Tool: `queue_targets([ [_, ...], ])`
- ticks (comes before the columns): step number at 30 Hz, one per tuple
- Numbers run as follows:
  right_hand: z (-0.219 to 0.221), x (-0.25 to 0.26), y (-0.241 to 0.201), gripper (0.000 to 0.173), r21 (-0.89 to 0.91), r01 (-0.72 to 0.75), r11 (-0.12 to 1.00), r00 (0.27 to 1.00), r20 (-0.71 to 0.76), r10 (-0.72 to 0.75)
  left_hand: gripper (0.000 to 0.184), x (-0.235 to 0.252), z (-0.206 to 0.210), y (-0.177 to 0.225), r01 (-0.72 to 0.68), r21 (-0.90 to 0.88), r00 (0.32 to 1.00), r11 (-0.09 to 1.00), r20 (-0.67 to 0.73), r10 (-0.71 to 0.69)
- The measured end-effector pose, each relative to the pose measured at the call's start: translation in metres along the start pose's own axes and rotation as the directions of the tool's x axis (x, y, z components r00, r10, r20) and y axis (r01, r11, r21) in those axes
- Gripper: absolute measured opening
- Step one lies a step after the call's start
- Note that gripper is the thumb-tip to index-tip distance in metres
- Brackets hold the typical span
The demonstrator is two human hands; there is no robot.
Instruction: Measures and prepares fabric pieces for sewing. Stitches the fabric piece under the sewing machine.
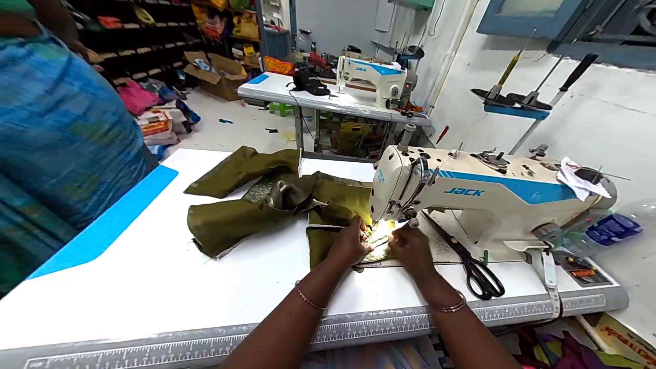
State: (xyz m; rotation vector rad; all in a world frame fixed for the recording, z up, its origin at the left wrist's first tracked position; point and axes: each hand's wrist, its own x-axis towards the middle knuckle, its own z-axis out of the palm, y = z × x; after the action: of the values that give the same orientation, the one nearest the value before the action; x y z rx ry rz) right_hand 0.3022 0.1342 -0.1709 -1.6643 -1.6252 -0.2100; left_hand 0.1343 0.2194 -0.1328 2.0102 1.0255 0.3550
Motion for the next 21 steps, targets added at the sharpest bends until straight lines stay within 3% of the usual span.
queue_targets([
  [3,0.004,-0.002,-0.006,0.005,0.074,0.073,0.995,0.981,0.173,-0.085,0.037,-0.001,0.001,0.002,0.039,0.012,0.999,0.999,-0.001,-0.039],
  [6,-0.001,0.0,-0.007,0.005,0.116,-0.053,0.992,0.982,0.188,0.031,0.033,-0.005,0.0,0.007,0.077,0.075,0.997,0.994,0.0,-0.077],
  [10,-0.004,0.0,-0.007,0.01,0.145,-0.219,0.965,0.966,0.171,0.193,0.028,-0.01,0.008,0.009,0.036,0.135,0.997,0.99,-0.073,-0.027],
  [13,0.003,-0.003,-0.007,0.009,0.126,-0.042,0.991,0.991,0.131,0.026,0.027,-0.007,0.006,0.011,0.059,0.196,0.998,0.979,-0.026,-0.055],
  [16,0.009,-0.001,-0.012,0.008,0.029,0.064,0.998,0.976,0.205,-0.069,0.028,-0.005,0.007,0.01,0.042,0.227,0.999,0.973,-0.01,-0.041],
  [21,-0.01,0.002,-0.018,0.016,-0.17,-0.218,0.961,0.955,0.167,0.247,0.032,-0.011,0.005,0.014,0.054,0.242,0.998,0.969,0.003,-0.056],
])
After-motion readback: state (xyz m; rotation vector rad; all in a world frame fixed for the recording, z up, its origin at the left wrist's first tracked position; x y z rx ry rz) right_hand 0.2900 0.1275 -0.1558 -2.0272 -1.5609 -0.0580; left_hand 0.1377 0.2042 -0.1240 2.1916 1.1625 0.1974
